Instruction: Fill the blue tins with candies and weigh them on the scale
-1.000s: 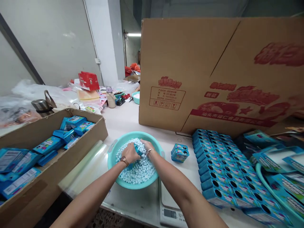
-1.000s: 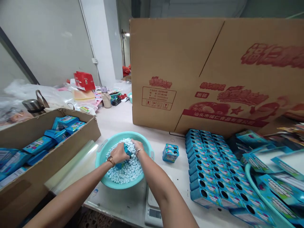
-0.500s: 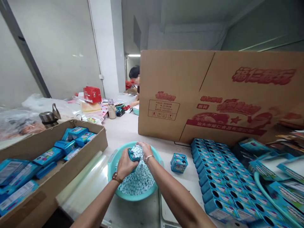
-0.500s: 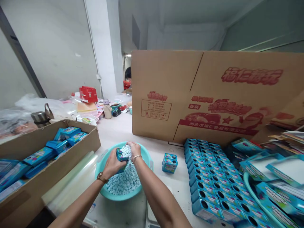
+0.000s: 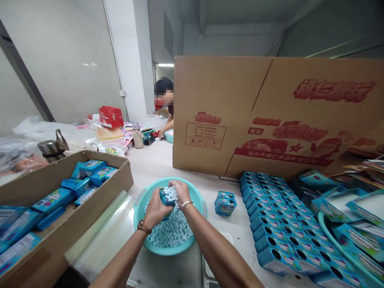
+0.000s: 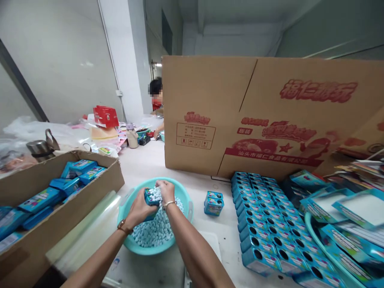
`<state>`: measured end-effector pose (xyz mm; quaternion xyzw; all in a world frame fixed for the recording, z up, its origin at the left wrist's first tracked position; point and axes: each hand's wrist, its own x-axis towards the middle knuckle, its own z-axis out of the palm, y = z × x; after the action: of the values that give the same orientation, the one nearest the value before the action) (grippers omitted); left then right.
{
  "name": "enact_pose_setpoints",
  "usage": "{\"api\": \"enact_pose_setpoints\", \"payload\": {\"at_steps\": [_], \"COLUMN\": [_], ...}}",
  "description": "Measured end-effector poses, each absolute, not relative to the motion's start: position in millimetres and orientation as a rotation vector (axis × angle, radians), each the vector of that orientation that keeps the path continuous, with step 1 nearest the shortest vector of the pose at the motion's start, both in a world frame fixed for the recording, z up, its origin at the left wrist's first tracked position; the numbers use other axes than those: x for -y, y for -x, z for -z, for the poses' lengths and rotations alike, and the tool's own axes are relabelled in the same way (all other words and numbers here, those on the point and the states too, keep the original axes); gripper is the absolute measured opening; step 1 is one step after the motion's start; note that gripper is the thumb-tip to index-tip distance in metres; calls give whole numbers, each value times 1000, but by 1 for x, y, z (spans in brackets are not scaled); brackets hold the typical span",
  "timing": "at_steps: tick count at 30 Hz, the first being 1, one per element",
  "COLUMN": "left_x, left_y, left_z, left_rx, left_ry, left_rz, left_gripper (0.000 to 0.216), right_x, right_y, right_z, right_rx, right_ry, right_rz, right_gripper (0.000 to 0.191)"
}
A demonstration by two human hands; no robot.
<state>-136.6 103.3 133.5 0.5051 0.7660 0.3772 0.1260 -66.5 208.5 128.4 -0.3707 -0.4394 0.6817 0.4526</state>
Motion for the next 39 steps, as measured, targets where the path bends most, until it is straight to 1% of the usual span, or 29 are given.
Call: {"api": "enact_pose_setpoints", "payload": {"at_steps": [8, 20, 32, 39], "left_x": [-106, -112, -111, -109], "left_y": [140, 141, 139, 135], "left_z": [-133, -138, -138, -137], "left_rx": [-2167, -2102, -2030, -2021], "left_ry": [-1436, -1390, -1427, -1427], "left_rz": [-1143, -1092, -1074, -1124], "left_gripper": [67, 60, 55, 60], "right_x": [-209, -210, -201, -198], "right_y": [60, 59, 52, 49], "right_z": [-135, -132, -128, -131], "right_rx": [1041, 979, 946, 959], "right_ry": [831, 846, 862, 824], "right_rz": [-1753, -1762, -1737, -1676], "right_gripper": [29, 28, 33, 36]}}
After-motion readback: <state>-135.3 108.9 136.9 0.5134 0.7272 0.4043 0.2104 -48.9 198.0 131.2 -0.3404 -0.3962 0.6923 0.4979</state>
